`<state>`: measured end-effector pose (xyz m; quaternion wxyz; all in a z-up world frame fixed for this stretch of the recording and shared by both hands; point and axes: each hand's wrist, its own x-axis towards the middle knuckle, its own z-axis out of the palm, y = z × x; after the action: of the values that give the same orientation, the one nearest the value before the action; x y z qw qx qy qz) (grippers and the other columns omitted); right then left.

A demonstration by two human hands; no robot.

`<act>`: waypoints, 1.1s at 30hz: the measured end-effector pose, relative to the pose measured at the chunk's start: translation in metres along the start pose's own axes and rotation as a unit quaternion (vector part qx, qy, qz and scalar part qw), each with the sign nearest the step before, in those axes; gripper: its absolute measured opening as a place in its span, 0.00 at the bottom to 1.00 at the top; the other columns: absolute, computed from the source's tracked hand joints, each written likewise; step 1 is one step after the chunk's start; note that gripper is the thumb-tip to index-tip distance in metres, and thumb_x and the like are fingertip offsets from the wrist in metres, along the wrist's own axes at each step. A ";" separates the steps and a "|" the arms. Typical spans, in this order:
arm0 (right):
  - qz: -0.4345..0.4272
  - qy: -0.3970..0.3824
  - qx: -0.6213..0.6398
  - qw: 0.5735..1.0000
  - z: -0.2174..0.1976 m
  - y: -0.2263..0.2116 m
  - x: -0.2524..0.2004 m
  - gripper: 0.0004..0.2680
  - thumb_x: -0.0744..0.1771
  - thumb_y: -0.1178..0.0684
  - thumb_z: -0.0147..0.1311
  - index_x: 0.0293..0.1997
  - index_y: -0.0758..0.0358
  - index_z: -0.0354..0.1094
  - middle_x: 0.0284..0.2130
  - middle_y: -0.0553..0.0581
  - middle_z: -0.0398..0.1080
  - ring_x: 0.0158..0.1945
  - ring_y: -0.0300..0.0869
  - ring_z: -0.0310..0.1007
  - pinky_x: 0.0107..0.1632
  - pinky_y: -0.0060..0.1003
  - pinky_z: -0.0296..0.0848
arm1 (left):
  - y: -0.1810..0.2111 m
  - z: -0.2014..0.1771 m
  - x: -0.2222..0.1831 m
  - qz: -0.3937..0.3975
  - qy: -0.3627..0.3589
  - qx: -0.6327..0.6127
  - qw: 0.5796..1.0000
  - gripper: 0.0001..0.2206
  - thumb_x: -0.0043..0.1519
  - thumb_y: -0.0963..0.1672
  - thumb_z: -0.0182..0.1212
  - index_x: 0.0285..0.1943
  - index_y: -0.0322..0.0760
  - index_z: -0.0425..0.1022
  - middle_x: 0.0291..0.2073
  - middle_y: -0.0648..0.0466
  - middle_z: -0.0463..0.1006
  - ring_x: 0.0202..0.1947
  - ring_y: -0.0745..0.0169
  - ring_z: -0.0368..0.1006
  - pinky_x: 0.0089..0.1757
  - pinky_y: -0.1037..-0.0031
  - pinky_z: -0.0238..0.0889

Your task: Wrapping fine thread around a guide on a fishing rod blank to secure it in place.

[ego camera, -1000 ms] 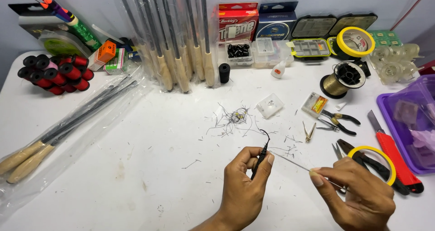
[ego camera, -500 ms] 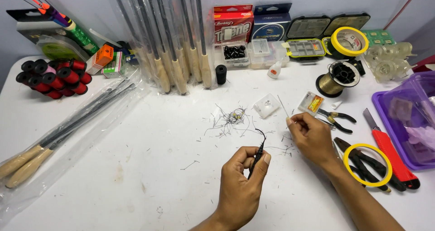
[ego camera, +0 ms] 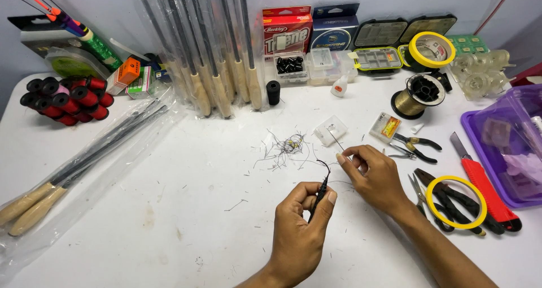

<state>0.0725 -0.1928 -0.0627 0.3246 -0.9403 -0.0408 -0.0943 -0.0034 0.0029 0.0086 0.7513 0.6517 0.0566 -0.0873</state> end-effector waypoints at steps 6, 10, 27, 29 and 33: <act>0.001 -0.168 0.441 0.881 -0.038 -0.058 -0.044 0.27 0.70 0.36 0.39 0.70 0.71 0.56 0.31 0.68 0.75 0.39 0.42 0.69 0.37 0.37 0.69 | 0.006 0.005 -0.002 0.070 -0.038 -0.035 0.996 0.07 0.67 0.45 0.58 0.39 0.38 0.74 0.21 0.58 0.80 0.23 0.76 0.68 0.57 0.72 0.67; 0.019 -0.188 0.467 0.864 -0.044 -0.066 -0.056 0.26 0.71 0.38 0.38 0.71 0.72 0.57 0.27 0.58 0.68 0.28 0.39 0.67 0.32 0.34 0.66 | 0.010 0.005 -0.008 0.040 -0.053 -0.067 0.996 0.07 0.68 0.43 0.57 0.43 0.34 0.74 0.18 0.55 0.76 0.26 0.63 0.82 0.43 0.72 0.74; 0.106 -0.086 0.373 0.918 -0.034 0.007 -0.065 0.08 0.68 0.55 0.58 0.33 0.70 0.75 0.19 0.50 0.58 0.24 0.37 0.49 0.27 0.31 0.53 | -0.024 -0.009 -0.011 0.019 0.024 -0.010 0.999 0.07 0.65 0.45 0.64 0.40 0.37 0.79 0.16 0.66 0.59 0.20 0.75 0.51 0.31 0.79 0.51; 0.131 -0.087 0.362 0.919 -0.037 0.013 -0.070 0.08 0.68 0.55 0.58 0.34 0.71 0.76 0.20 0.50 0.57 0.25 0.37 0.49 0.28 0.31 0.52 | -0.029 -0.012 -0.012 0.022 0.026 -0.015 0.999 0.07 0.66 0.45 0.64 0.40 0.37 0.78 0.16 0.66 0.58 0.21 0.75 0.50 0.31 0.79 0.51; 0.157 -0.099 0.302 0.935 -0.044 0.023 -0.074 0.07 0.68 0.54 0.60 0.34 0.68 0.78 0.22 0.48 0.61 0.27 0.34 0.53 0.31 0.29 0.53 | -0.035 -0.015 -0.011 0.019 0.027 -0.024 0.999 0.07 0.66 0.45 0.63 0.40 0.36 0.78 0.17 0.65 0.57 0.21 0.75 0.49 0.30 0.79 0.48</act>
<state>-0.0032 -0.2392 -0.0574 0.5983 -0.7969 0.0486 0.0686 -0.0208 0.0139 -0.0258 0.7666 0.6363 0.0667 -0.0546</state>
